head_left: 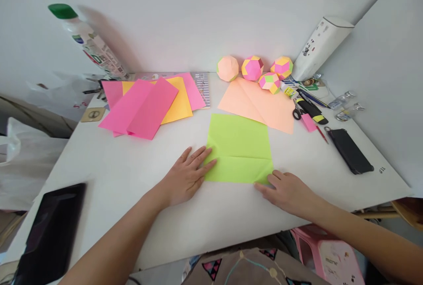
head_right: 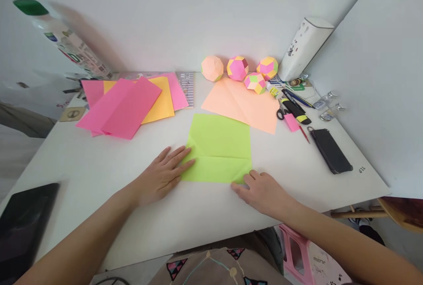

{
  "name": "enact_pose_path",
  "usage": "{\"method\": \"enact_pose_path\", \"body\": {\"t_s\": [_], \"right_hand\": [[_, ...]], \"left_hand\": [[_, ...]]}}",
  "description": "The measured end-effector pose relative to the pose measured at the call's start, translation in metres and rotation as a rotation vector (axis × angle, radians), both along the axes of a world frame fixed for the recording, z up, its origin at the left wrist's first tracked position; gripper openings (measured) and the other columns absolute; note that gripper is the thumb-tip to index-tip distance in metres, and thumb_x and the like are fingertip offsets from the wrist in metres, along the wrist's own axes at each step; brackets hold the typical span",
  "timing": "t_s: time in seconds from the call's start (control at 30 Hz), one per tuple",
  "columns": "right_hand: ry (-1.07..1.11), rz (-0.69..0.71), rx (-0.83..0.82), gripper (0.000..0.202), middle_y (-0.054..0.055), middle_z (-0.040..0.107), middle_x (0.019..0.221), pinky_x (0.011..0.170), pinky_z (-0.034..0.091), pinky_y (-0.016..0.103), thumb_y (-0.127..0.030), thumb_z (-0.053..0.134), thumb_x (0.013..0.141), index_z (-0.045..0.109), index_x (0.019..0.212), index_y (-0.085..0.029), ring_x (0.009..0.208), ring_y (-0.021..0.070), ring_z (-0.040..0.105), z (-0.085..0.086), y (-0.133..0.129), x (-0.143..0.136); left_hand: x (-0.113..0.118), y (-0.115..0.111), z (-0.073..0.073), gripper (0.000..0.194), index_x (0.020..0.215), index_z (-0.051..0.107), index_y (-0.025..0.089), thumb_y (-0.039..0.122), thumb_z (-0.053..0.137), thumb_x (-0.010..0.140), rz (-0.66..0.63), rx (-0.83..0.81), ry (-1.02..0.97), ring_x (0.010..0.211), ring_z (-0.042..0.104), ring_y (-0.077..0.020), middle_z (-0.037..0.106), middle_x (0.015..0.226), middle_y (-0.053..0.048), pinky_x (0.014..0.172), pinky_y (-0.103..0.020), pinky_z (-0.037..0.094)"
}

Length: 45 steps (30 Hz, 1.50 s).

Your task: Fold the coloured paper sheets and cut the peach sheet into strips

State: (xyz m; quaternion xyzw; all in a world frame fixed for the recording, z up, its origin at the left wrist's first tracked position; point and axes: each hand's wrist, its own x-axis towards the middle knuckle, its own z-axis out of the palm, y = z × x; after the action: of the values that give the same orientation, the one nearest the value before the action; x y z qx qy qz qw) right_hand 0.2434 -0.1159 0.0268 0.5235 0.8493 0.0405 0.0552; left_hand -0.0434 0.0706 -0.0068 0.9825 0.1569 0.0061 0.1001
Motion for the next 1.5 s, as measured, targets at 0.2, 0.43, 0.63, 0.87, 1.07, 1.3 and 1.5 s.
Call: {"method": "enact_pose_path", "body": {"t_s": [0.2,0.43,0.63,0.87,1.07,1.3,1.5], "right_hand": [[-0.087,-0.081,0.007,0.025,0.006,0.055,0.074,0.059,0.029,0.030,-0.021,0.047,0.090,0.058,0.112,-0.023,0.071,0.0204,0.049,0.006,-0.031,0.024],[-0.053,-0.138,-0.014,0.025,0.006,0.057,0.076,0.058,0.031,0.030,-0.028,0.049,0.090,0.059,0.112,-0.024,0.073,0.0216,0.051,0.006,-0.043,0.033],[0.137,-0.126,-0.068,0.024,0.005,0.059,0.077,0.062,0.036,0.030,-0.030,0.041,0.095,0.062,0.103,-0.021,0.071,0.0186,0.052,0.005,-0.034,0.040],[0.351,-0.199,-0.076,0.030,0.009,0.061,0.090,0.068,0.042,0.029,-0.032,0.038,0.095,0.065,0.096,-0.017,0.087,0.0195,0.056,0.015,0.048,0.022],[0.288,-0.226,-0.200,0.053,0.010,0.059,0.097,0.072,0.044,0.036,-0.060,0.067,0.071,0.062,0.103,-0.017,0.090,0.0258,0.053,0.009,0.097,-0.006],[0.437,-0.290,-0.138,0.045,0.007,0.060,0.091,0.079,0.042,0.037,-0.057,0.071,0.069,0.060,0.089,-0.018,0.089,0.0237,0.049,-0.007,0.090,-0.003],[0.473,-0.249,-0.111,0.040,0.007,0.059,0.090,0.080,0.040,0.039,-0.053,0.070,0.073,0.058,0.089,-0.018,0.089,0.0245,0.047,-0.011,0.090,0.000]], "left_hand": [[-0.001,0.000,-0.003,0.055,0.148,0.015,0.032,0.028,0.028,0.095,-0.018,0.028,-0.003,0.144,0.009,-0.0242,0.009,0.157,-0.002,0.115,-0.050,0.007],[-0.004,0.002,-0.007,0.055,0.146,0.025,0.034,0.038,0.035,0.092,0.079,0.061,-0.006,0.144,0.002,-0.0323,0.007,0.158,0.001,0.113,-0.055,0.012],[-0.005,0.003,-0.010,0.060,0.147,0.025,0.027,0.048,0.034,0.091,0.157,0.092,0.069,0.143,0.003,-0.0335,0.004,0.157,-0.005,0.113,-0.052,0.011],[-0.007,0.003,-0.017,0.079,0.149,0.015,0.017,0.063,0.032,0.087,0.296,0.122,0.148,0.143,0.004,-0.0313,0.006,0.156,-0.011,0.114,-0.049,0.009],[-0.011,0.001,-0.023,0.076,0.150,0.003,0.019,0.054,0.035,0.090,0.272,0.179,0.094,0.143,0.003,-0.0337,0.004,0.156,-0.011,0.113,-0.052,0.010],[-0.019,0.005,-0.016,0.076,0.148,-0.011,0.025,0.028,0.038,0.090,0.208,0.127,0.071,0.143,0.003,-0.0323,-0.001,0.156,-0.008,0.113,-0.053,0.014],[-0.012,-0.003,-0.009,0.070,0.150,-0.001,0.022,0.048,0.033,0.095,0.266,0.069,0.075,0.143,-0.002,-0.0333,-0.003,0.157,-0.009,0.114,-0.054,0.008]]}}
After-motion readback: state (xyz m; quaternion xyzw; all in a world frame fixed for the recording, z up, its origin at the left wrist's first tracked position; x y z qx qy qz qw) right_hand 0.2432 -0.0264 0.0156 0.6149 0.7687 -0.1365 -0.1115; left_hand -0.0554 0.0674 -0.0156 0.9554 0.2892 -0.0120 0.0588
